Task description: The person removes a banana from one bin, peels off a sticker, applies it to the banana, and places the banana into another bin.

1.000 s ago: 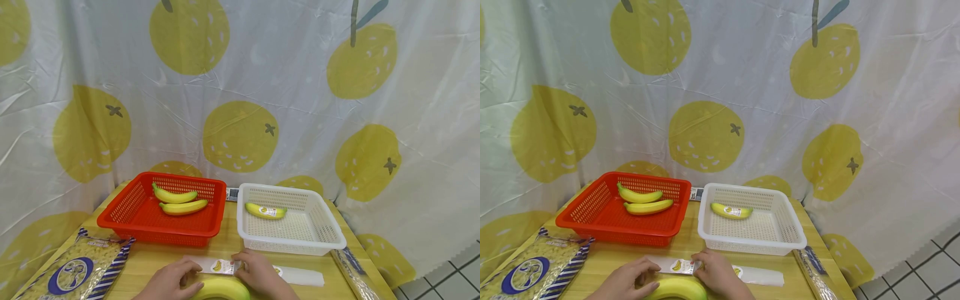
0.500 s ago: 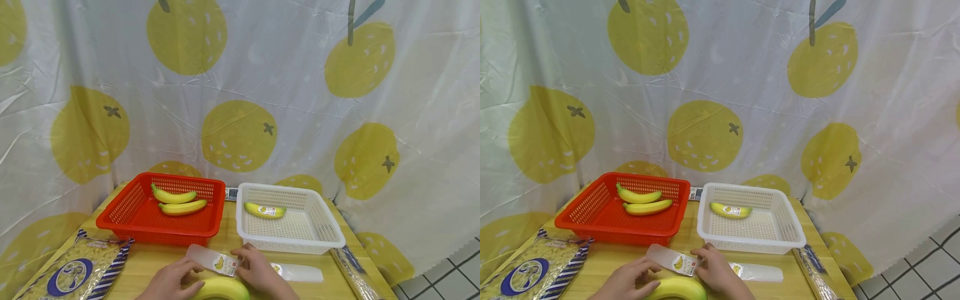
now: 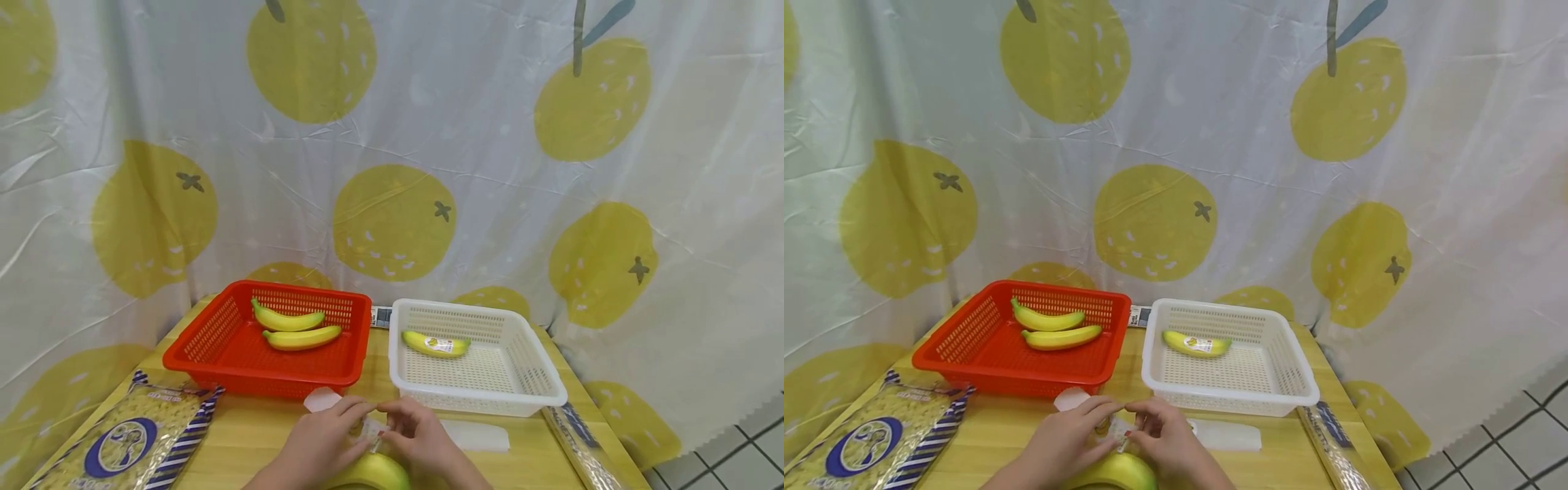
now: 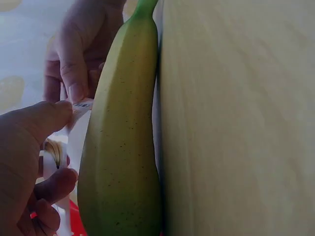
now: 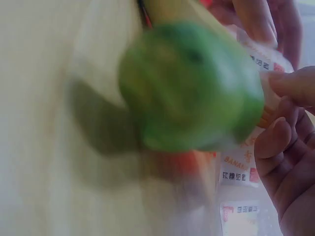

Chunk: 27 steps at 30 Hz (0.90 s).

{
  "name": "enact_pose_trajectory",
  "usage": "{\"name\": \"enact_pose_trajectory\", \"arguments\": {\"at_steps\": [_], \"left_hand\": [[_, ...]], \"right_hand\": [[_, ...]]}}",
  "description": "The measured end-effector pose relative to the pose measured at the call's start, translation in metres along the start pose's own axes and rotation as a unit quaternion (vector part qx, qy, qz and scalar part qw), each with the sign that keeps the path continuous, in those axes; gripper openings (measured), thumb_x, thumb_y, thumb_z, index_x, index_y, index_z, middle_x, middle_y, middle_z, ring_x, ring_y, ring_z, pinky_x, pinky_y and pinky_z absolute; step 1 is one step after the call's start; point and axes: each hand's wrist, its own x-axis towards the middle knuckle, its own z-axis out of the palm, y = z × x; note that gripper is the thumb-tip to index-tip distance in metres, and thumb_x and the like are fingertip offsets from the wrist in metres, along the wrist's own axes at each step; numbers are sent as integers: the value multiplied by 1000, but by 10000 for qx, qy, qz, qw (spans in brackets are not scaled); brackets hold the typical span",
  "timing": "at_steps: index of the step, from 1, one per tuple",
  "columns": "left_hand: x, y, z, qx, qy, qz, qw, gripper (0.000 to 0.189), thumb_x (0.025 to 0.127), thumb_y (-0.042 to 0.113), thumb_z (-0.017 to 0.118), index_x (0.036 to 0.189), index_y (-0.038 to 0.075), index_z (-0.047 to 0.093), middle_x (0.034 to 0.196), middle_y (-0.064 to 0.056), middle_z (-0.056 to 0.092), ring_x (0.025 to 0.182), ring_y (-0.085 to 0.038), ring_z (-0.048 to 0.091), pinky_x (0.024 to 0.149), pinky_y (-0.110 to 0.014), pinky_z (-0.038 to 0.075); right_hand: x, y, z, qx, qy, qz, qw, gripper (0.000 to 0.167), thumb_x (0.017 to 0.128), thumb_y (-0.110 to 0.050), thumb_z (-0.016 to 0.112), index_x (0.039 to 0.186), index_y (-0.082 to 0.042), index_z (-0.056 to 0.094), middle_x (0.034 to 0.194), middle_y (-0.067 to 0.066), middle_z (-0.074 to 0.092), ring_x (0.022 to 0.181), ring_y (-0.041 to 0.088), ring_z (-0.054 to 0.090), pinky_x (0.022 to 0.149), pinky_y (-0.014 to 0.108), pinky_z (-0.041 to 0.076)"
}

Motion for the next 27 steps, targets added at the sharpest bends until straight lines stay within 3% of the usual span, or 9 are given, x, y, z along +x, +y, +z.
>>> {"name": "enact_pose_trajectory", "arguments": {"at_steps": [5,9,13,19,23,27], "left_hand": [[-3,-8,11,-639,398,-264,9968,38,83,30,86,117,25,70,79,22,53,64,9,43,55,-15,38],[-5,-14,18,-868,887,-99,9922,36,80,23,88,112,25,71,74,22,45,64,10,40,55,-9,34],[-4,-16,20,-1155,1256,199,9851,36,78,16,89,110,22,72,76,18,48,64,9,42,56,-4,33],[-4,-14,20,-1390,1627,365,9762,38,77,10,89,109,23,72,80,16,53,65,5,48,58,-4,35],[-6,-17,26,-1432,1711,115,9747,36,78,10,90,106,23,73,82,17,54,65,5,48,57,-4,36],[-8,-21,30,-1526,1621,-114,9748,36,78,10,90,109,20,74,99,13,61,68,6,51,58,-7,41]], "right_hand": [[-1,-2,1,146,-148,-29,9998,31,96,-6,70,127,-9,68,96,16,65,75,-1,58,62,20,54],[-3,-2,1,193,-332,204,9991,42,94,3,63,135,-6,63,113,19,66,71,-3,58,58,19,52],[-2,-4,0,287,-457,387,9978,49,94,5,60,142,1,55,130,24,62,64,-5,54,54,14,47],[-2,-3,3,349,-253,301,9986,48,94,4,63,141,1,55,111,23,68,70,-4,57,57,14,47],[-2,-3,5,499,-104,225,9984,45,93,6,64,138,2,58,101,26,66,70,-3,58,56,15,48],[-2,-2,6,526,28,350,9980,34,93,4,65,126,2,66,100,25,71,65,-3,56,53,16,48]]}}
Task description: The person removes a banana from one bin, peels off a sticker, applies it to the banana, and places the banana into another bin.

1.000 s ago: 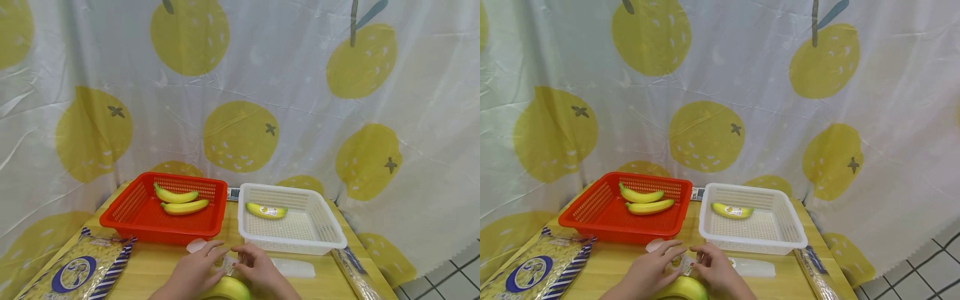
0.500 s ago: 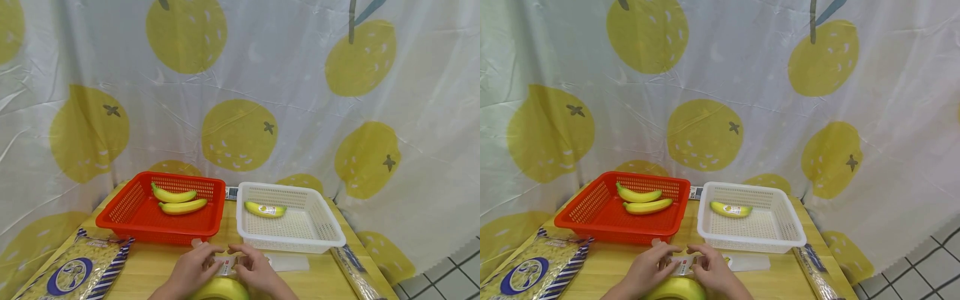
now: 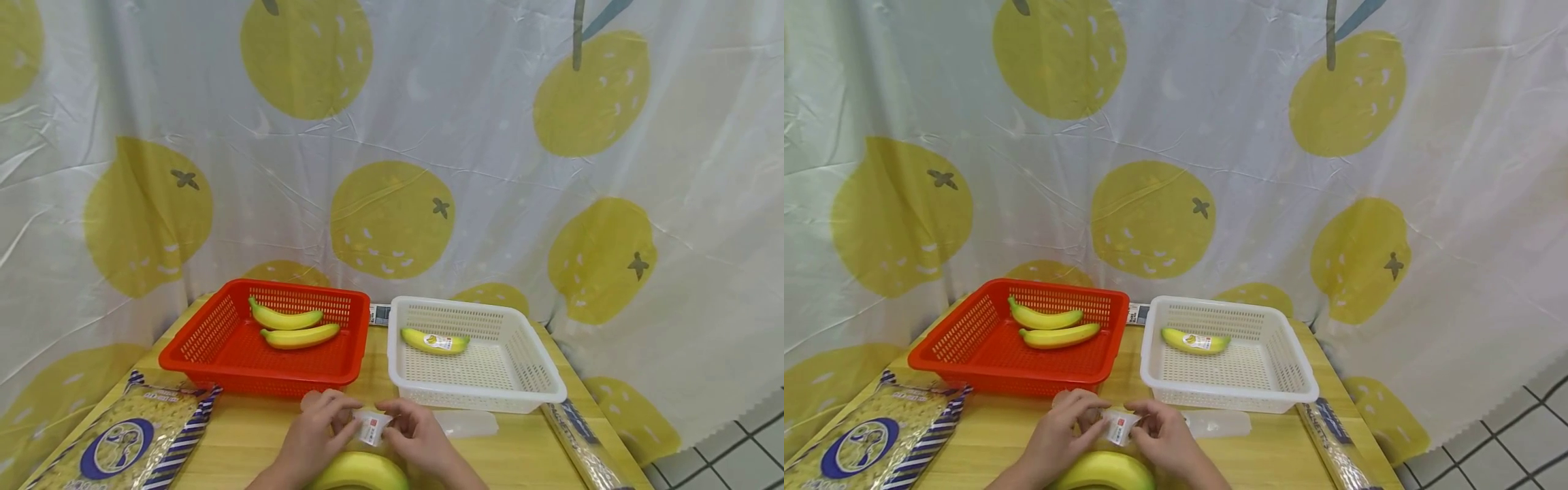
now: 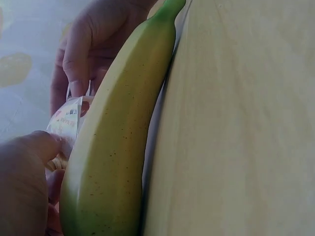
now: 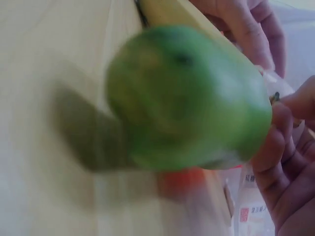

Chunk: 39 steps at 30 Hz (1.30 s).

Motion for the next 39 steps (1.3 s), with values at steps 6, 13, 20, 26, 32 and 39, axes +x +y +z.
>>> {"name": "enact_pose_trajectory", "arguments": {"at_steps": [6,13,20,26,32,39], "left_hand": [[-4,0,1,-142,-81,199,9997,39,77,11,90,109,24,73,116,9,64,78,3,58,68,-17,47],[-5,3,2,-486,-379,445,9971,30,79,12,90,100,26,72,97,14,66,77,1,60,62,-11,48],[-4,2,1,-447,-631,299,9966,30,80,27,91,103,27,71,103,15,68,77,0,60,63,-12,50],[-4,2,2,-310,-502,374,9976,32,78,26,92,103,27,72,99,16,68,76,1,61,64,-11,49],[-4,5,3,-141,-345,400,9985,30,76,23,92,98,28,72,89,17,66,73,2,60,63,-10,47],[-3,5,4,-92,-208,562,9982,26,76,23,92,93,26,73,83,16,66,71,2,60,62,-9,45]], "right_hand": [[0,3,3,77,123,-2,9999,21,93,3,66,114,1,72,94,25,73,69,-1,59,57,16,49],[0,3,5,170,127,133,9997,20,92,4,65,111,1,71,95,24,73,77,2,65,67,19,55],[0,2,4,318,45,192,9993,18,93,2,65,110,1,70,95,25,73,79,3,66,69,20,56],[0,2,4,546,3,36,9985,16,94,1,66,110,3,70,99,27,73,83,5,69,73,23,58],[0,3,6,723,-88,-179,9972,12,95,0,66,107,3,69,98,28,72,83,5,68,73,24,59],[-1,5,7,727,-133,-95,9972,11,97,-2,66,106,3,71,97,29,71,81,3,66,72,20,56]]}}
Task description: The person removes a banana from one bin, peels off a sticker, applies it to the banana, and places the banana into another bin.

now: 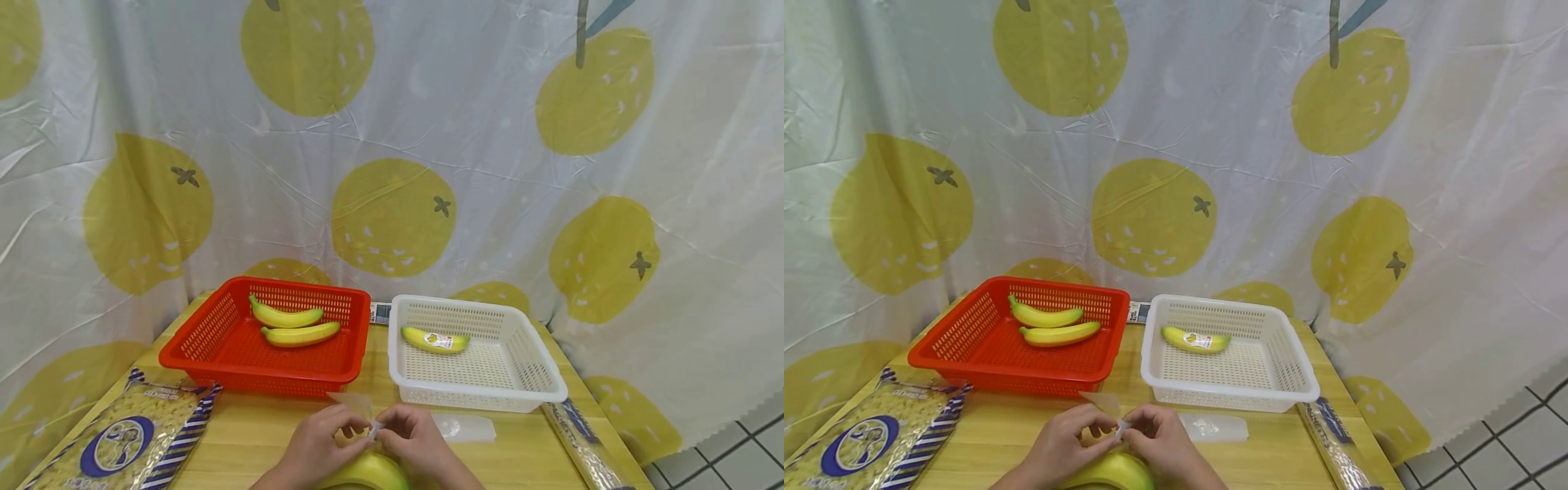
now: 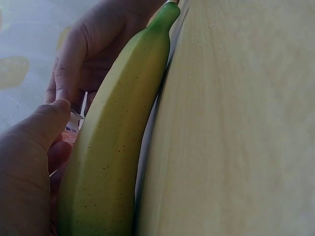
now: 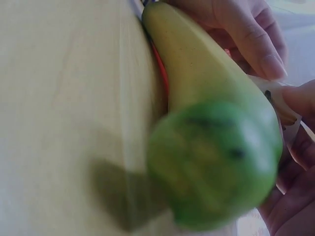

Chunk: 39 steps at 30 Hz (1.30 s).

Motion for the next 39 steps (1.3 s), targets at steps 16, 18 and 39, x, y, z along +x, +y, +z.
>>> {"name": "enact_pose_trajectory", "arguments": {"at_steps": [16,18,39], "left_hand": [[0,-1,1,-218,-73,128,9997,22,81,18,88,95,27,74,82,16,67,69,2,62,60,-10,46],[0,-1,1,-222,-99,102,9997,19,83,20,87,95,28,74,82,18,66,69,2,61,60,-10,45],[-3,-3,3,-244,-180,261,9992,10,88,25,83,93,28,75,81,19,66,70,4,60,61,-7,43]], "right_hand": [[1,-3,3,2,218,-23,9998,12,98,-5,68,104,4,72,93,31,70,77,2,65,68,20,56],[1,-3,3,44,164,-157,9997,12,98,-4,67,104,4,72,95,29,71,79,3,66,68,21,56],[0,-5,2,-99,58,-50,9999,10,98,-5,67,104,1,73,101,26,73,85,8,70,73,26,60]]}}
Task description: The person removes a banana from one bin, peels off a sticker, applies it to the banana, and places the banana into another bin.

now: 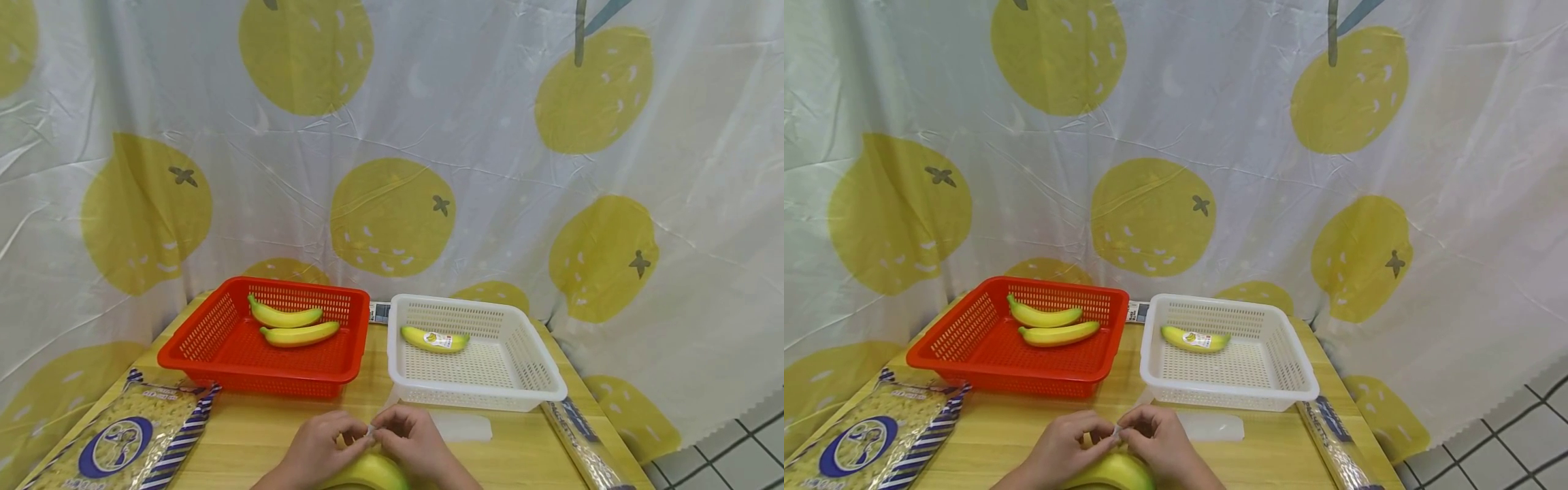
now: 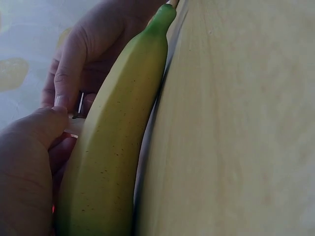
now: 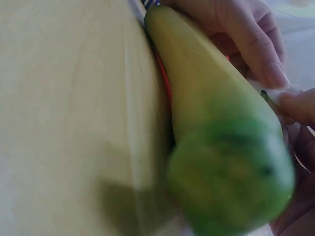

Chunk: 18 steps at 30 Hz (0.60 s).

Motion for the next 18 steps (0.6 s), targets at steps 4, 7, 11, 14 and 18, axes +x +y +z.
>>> {"name": "enact_pose_trajectory", "arguments": {"at_steps": [4,7,11,14,18], "left_hand": [[-1,0,0,-26,7,-25,10000,12,88,22,83,94,29,75,80,22,64,70,7,57,61,-6,41],[-1,0,0,-80,21,-34,10000,18,85,16,84,94,29,75,79,23,62,71,10,54,61,-4,39],[0,1,-2,-130,-8,-63,9999,18,87,16,83,95,29,75,79,24,61,72,11,51,61,-4,38],[0,1,-2,-116,-32,-63,9999,15,88,18,82,95,29,75,80,24,61,72,11,52,61,-4,38],[0,1,-2,-50,-20,-40,10000,15,88,18,83,95,29,75,80,23,61,73,11,52,62,-3,38]], "right_hand": [[0,0,0,29,-13,-50,10000,11,98,-5,67,104,1,73,101,26,73,86,9,71,75,27,60],[0,0,0,55,-3,-51,10000,12,99,-5,66,105,2,73,101,27,73,87,9,72,75,27,60],[0,0,-1,83,34,-2,10000,12,99,-7,67,106,2,72,102,27,72,88,8,71,75,25,60],[0,0,-1,101,57,-21,9999,12,98,-6,67,106,2,73,102,27,72,87,7,70,74,25,59],[-1,1,-1,80,111,-71,9999,11,98,-5,68,105,1,73,101,26,73,85,6,70,72,24,59]]}}
